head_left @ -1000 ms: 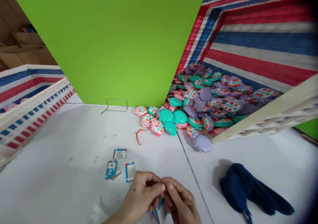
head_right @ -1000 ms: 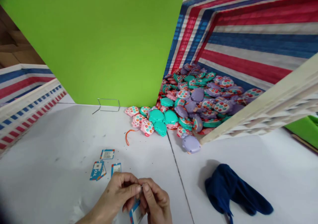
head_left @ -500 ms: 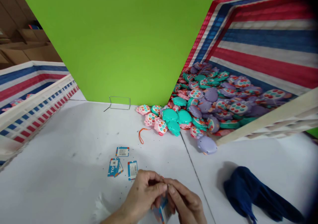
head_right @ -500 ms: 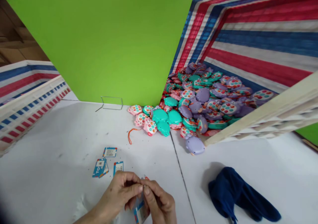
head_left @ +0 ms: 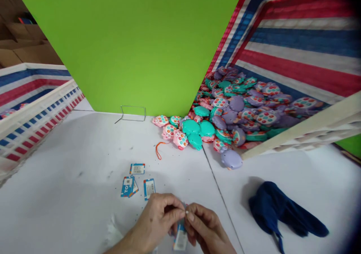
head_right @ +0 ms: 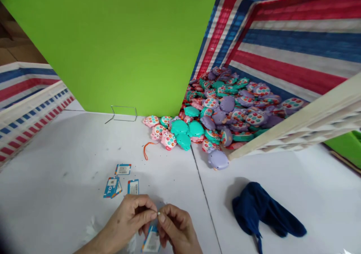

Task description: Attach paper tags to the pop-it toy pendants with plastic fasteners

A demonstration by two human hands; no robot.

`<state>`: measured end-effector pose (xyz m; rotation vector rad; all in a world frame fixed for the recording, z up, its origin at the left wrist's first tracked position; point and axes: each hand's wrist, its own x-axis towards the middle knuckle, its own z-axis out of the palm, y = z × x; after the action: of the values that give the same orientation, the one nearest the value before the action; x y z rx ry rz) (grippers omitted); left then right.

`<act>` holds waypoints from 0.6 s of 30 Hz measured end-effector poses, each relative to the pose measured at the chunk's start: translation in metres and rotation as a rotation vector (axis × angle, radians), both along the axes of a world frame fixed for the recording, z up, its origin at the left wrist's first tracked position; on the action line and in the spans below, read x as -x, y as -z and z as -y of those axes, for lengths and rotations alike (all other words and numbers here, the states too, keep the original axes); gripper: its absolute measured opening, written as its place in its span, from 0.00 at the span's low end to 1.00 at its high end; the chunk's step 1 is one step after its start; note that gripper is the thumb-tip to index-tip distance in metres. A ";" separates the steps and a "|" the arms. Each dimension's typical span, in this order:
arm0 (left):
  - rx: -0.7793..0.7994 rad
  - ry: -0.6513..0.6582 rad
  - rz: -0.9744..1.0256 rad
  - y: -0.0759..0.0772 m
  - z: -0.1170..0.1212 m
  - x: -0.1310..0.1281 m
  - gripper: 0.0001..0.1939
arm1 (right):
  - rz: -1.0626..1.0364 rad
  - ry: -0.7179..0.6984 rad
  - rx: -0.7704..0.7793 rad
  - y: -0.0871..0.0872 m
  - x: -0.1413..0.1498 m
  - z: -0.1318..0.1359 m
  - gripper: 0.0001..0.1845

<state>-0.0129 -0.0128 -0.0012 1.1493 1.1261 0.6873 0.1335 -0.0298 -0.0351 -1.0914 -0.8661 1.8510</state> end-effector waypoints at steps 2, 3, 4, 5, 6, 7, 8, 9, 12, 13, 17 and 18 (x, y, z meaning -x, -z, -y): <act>0.020 0.005 0.022 -0.003 0.001 0.001 0.07 | -0.042 0.004 0.031 0.001 0.000 0.000 0.16; 0.024 0.005 0.021 -0.003 0.002 0.001 0.07 | -0.056 0.009 0.042 0.002 0.001 0.000 0.16; 0.023 0.004 0.014 -0.003 0.002 0.002 0.06 | -0.067 0.011 0.053 0.003 0.001 0.001 0.16; 0.015 0.006 0.000 -0.003 0.003 0.002 0.06 | -0.079 0.014 0.060 0.004 0.001 0.001 0.16; 0.002 0.012 -0.019 -0.002 0.004 0.002 0.06 | -0.089 0.016 0.065 0.005 0.001 0.002 0.16; -0.015 0.021 -0.042 -0.002 0.005 0.003 0.06 | -0.091 0.015 0.068 0.005 0.001 0.003 0.16; -0.035 0.035 -0.066 -0.001 0.005 0.003 0.06 | -0.085 0.008 0.068 0.006 0.001 0.003 0.16; -0.055 0.049 -0.084 -0.001 0.006 0.003 0.07 | -0.074 -0.008 0.067 0.007 0.001 0.004 0.16; -0.077 0.069 -0.100 0.000 0.007 0.002 0.07 | -0.034 -0.054 0.075 0.008 0.000 0.005 0.17; -0.073 0.068 -0.088 0.001 0.007 0.001 0.07 | -0.019 -0.057 0.079 0.008 0.000 0.005 0.17; 0.018 0.012 0.057 0.011 0.008 0.001 0.07 | 0.046 -0.057 0.031 0.005 0.001 0.002 0.16; 0.055 -0.011 0.095 0.015 0.008 0.001 0.07 | 0.076 -0.052 -0.022 0.005 0.002 0.003 0.17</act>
<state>-0.0141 -0.0204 -0.0157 1.0540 1.0660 0.7084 0.1314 -0.0328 -0.0396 -1.1420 -0.9646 1.8482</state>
